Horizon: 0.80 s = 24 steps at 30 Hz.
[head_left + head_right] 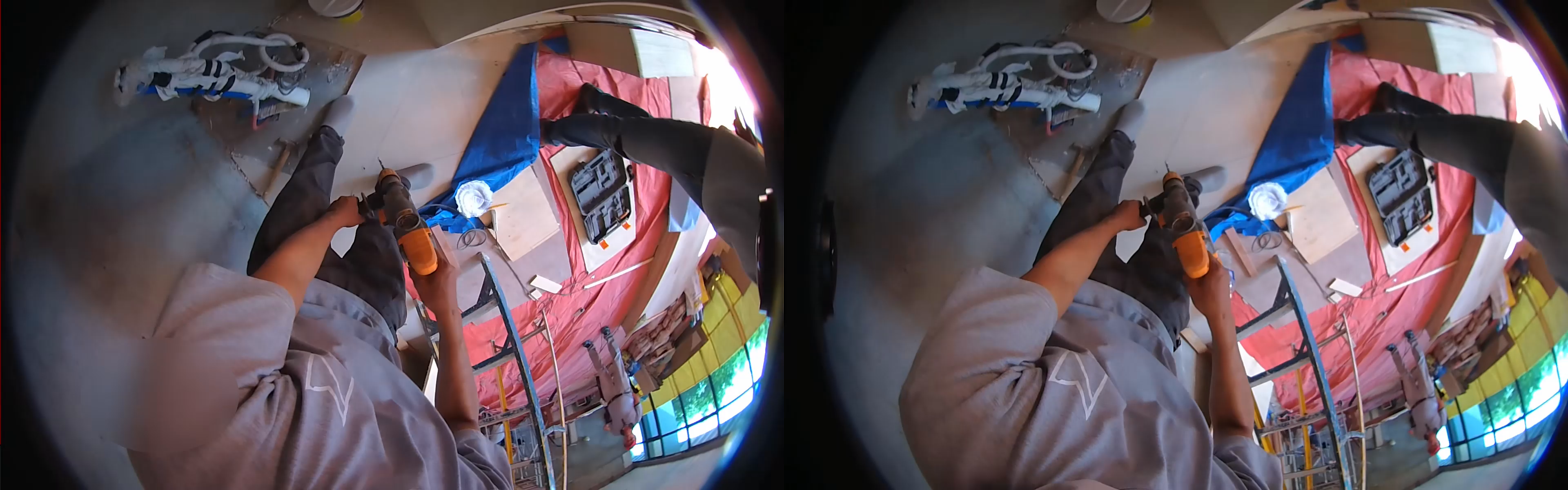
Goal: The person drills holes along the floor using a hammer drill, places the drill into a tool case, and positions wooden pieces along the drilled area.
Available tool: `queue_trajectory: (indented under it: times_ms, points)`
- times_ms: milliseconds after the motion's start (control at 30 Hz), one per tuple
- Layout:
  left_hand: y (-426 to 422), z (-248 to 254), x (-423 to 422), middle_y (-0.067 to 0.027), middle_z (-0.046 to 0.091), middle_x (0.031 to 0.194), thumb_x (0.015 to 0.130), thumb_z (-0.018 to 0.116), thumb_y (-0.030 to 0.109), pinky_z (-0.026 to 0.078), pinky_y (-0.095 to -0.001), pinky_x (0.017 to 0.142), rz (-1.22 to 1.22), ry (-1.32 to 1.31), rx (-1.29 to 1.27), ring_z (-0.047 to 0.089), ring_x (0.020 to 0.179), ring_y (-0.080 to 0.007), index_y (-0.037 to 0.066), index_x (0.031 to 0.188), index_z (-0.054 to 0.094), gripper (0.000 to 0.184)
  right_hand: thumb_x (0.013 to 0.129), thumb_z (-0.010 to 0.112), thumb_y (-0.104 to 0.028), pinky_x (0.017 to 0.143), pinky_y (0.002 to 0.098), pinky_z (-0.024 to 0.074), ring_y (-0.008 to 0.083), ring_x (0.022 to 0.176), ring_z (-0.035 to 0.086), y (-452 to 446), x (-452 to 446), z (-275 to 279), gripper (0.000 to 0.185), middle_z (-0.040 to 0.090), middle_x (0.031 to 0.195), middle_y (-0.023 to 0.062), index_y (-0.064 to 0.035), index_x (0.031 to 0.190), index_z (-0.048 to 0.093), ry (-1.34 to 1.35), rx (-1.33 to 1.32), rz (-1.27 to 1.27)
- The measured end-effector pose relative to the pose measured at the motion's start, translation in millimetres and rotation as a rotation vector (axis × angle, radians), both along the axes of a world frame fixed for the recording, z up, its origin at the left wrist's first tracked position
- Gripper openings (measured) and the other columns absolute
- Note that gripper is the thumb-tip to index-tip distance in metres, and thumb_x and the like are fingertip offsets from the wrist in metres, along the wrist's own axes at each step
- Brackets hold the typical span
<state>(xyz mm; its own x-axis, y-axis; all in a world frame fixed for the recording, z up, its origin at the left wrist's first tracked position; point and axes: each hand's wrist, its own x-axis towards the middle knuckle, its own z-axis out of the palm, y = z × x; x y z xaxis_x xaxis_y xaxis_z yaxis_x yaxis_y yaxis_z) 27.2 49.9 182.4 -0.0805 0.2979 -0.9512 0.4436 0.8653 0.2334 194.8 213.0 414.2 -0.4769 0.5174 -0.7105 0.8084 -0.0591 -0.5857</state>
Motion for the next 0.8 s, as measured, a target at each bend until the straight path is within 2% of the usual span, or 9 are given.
queue_trajectory:
  times_ms: [33,167,267,333,433,533,633,733,800]
  points:
    - [-7.8,-9.1,8.2,-0.0193,0.064,0.110,0.070,0.075,0.035,0.049,-0.0421,0.090,0.038,0.015,0.001,0.061,0.104,-0.0345,0.003,0.106,0.061,0.050,0.072,0.068,-0.008,0.064,0.0367,0.0505,0.0296,0.073,0.067,-3.7,1.5,-7.2,0.027,0.065,0.079,0.0170,0.0019,0.096,0.061,0.028,0.018,0.011]
    - [-45.0,-61.0,38.6,-0.0194,0.064,0.109,0.071,0.072,0.032,0.050,-0.0423,0.089,0.129,-0.007,0.034,0.061,0.104,-0.0343,0.003,0.108,0.059,0.048,0.072,0.068,-0.007,0.066,0.0387,0.0505,0.0377,0.080,0.065,-4.6,-8.1,-18.1,0.025,0.065,0.083,0.0200,0.0028,0.094,0.060,0.021,-0.009,0.063]
    - [-41.3,-73.0,46.1,-0.0185,0.064,0.109,0.074,0.071,0.030,0.050,-0.0426,0.088,0.114,0.011,-0.003,0.062,0.104,-0.0336,0.004,0.110,0.057,0.047,0.072,0.067,-0.006,0.066,0.0406,0.0504,0.0408,0.079,0.064,-0.3,-6.6,-35.4,0.024,0.065,0.082,0.0212,0.0025,0.093,0.060,0.010,-0.030,0.054]
    - [-17.3,-49.5,38.5,-0.0183,0.064,0.109,0.075,0.070,0.029,0.050,-0.0430,0.088,0.095,-0.017,-0.082,0.061,0.104,-0.0334,0.004,0.111,0.056,0.045,0.072,0.067,-0.006,0.066,0.0418,0.0503,0.0410,0.077,0.064,0.7,-0.8,-48.7,0.024,0.064,0.080,0.0215,0.0024,0.092,0.059,-0.006,-0.035,0.029]
    - [-11.5,-71.1,44.3,-0.0187,0.063,0.109,0.077,0.070,0.028,0.049,-0.0451,0.088,0.100,-0.064,-0.067,0.061,0.104,-0.0339,0.005,0.111,0.055,0.044,0.072,0.066,-0.005,0.065,0.0432,0.0502,0.0421,0.076,0.064,4.0,-0.4,-76.7,0.022,0.064,0.078,0.0214,0.0023,0.091,0.059,0.035,0.015,0.037]
    - [-21.1,-99.4,58.7,-0.0192,0.062,0.107,0.080,0.069,0.025,0.049,-0.0482,0.086,0.168,0.013,-0.044,0.061,0.102,-0.0373,0.004,0.112,0.050,0.043,0.071,0.067,-0.004,0.069,0.0435,0.0498,0.0424,0.080,0.063,4.5,5.6,-101.0,0.026,0.063,0.083,0.0227,0.0025,0.095,0.059,-0.052,0.013,0.127]
    - [-34.1,-110.0,65.7,-0.0222,0.061,0.107,0.083,0.066,0.022,0.050,-0.0479,0.084,0.199,-0.027,-0.062,0.061,0.101,-0.0385,0.001,0.113,0.046,0.042,0.068,0.069,-0.002,0.073,0.0435,0.0495,0.0428,0.085,0.062,4.0,4.0,-118.0,0.036,0.064,0.089,0.0223,0.0022,0.102,0.058,-0.079,-0.046,0.193]
    - [-54.4,-127.9,82.4,-0.0225,0.062,0.106,0.084,0.065,0.021,0.049,-0.0472,0.085,0.231,-0.071,-0.053,0.061,0.101,-0.0388,0.000,0.113,0.044,0.041,0.072,0.065,-0.007,0.073,0.0484,0.0493,0.0435,0.084,0.060,4.6,-5.1,-133.9,0.031,0.062,0.088,0.0216,-0.0013,0.102,0.057,-0.112,-0.057,0.278]
    - [-56.9,-134.7,85.8,-0.0219,0.061,0.109,0.084,0.065,0.020,0.049,-0.0471,0.086,0.226,-0.119,-0.135,0.060,0.103,-0.0384,0.001,0.114,0.044,0.041,0.072,0.067,-0.005,0.074,0.0441,0.0504,0.0427,0.085,0.062,1.6,-7.5,-146.7,0.033,0.065,0.089,0.0219,0.0022,0.103,0.059,-0.131,-0.093,0.248]
